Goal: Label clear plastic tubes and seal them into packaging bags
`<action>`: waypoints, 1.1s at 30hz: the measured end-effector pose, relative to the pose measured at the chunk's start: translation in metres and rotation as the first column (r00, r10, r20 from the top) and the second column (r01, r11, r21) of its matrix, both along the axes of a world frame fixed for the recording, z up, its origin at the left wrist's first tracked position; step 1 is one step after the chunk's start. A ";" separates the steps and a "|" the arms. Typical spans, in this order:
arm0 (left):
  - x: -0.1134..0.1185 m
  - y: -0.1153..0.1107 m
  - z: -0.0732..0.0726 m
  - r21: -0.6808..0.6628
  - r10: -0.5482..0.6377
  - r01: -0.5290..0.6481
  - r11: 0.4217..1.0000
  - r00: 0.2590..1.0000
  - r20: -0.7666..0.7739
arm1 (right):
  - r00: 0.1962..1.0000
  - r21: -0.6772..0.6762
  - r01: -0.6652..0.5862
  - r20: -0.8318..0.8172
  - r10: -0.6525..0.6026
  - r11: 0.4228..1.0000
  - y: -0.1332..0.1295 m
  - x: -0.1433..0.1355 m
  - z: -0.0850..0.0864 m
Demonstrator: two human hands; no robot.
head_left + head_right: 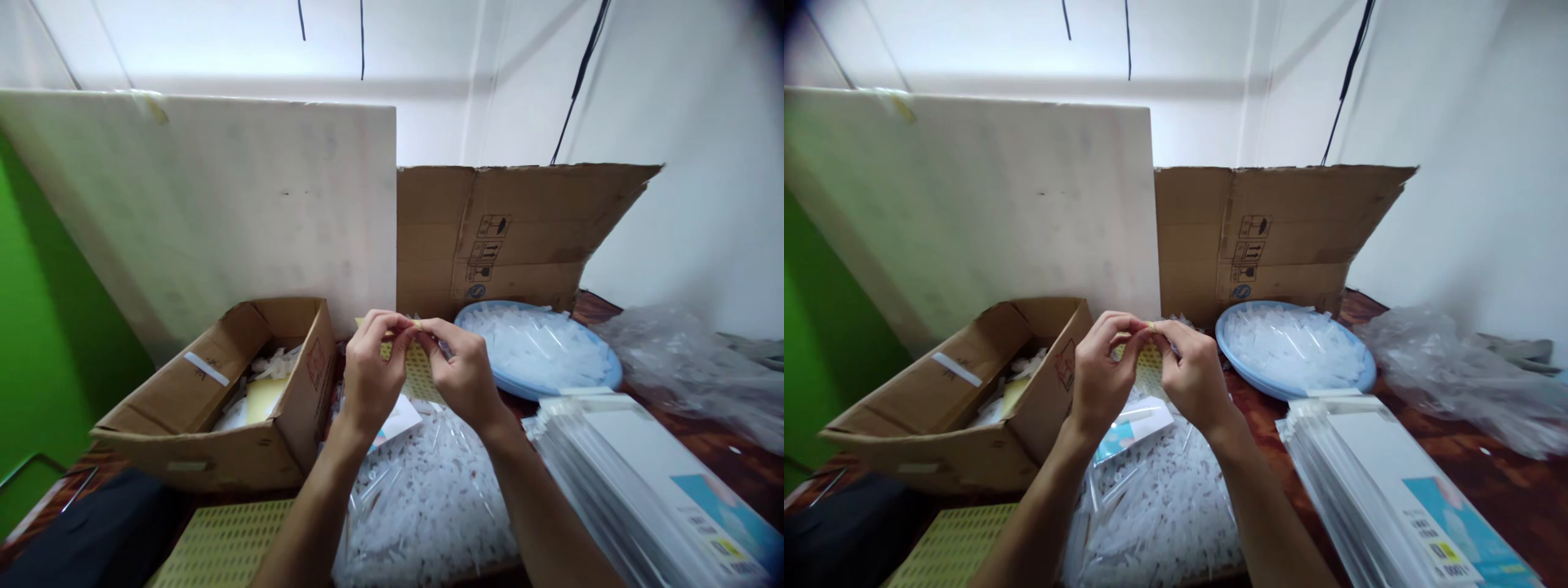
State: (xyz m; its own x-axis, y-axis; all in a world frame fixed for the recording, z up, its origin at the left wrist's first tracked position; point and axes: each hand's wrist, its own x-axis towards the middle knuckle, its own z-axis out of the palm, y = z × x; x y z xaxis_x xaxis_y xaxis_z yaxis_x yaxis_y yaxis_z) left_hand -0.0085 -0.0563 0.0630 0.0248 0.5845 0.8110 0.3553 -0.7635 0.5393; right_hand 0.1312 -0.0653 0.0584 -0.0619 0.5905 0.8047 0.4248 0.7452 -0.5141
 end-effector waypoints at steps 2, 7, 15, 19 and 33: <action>0.001 0.000 0.000 0.025 0.005 -0.005 1.000 1.000 0.005 | 1.000 0.004 -0.002 -0.007 0.002 1.000 0.000 0.001 0.001; 0.001 0.000 -0.001 0.090 0.011 -0.014 0.996 0.999 0.036 | 1.000 0.018 0.002 -0.006 -0.002 1.000 -0.001 0.001 0.002; -0.002 0.002 0.000 0.119 0.012 -0.002 0.993 0.996 -0.086 | 1.000 0.053 0.006 0.011 -0.006 0.999 0.001 0.002 0.001; -0.002 0.002 0.000 0.125 -0.020 0.032 0.992 0.995 -0.101 | 1.000 0.043 0.021 -0.003 -0.021 0.999 0.000 0.002 0.002; -0.002 0.000 0.000 0.179 0.009 -0.008 0.984 1.000 -0.004 | 0.998 0.103 0.046 0.036 -0.050 0.994 -0.002 0.001 0.002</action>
State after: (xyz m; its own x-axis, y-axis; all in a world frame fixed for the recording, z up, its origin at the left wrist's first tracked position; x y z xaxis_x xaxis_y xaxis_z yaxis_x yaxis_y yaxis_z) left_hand -0.0103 -0.0561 0.0631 0.0245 0.4298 0.9026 0.3643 -0.8446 0.3923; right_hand 0.1326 -0.0675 0.0603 -0.0672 0.5086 0.8584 0.4791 0.7711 -0.4193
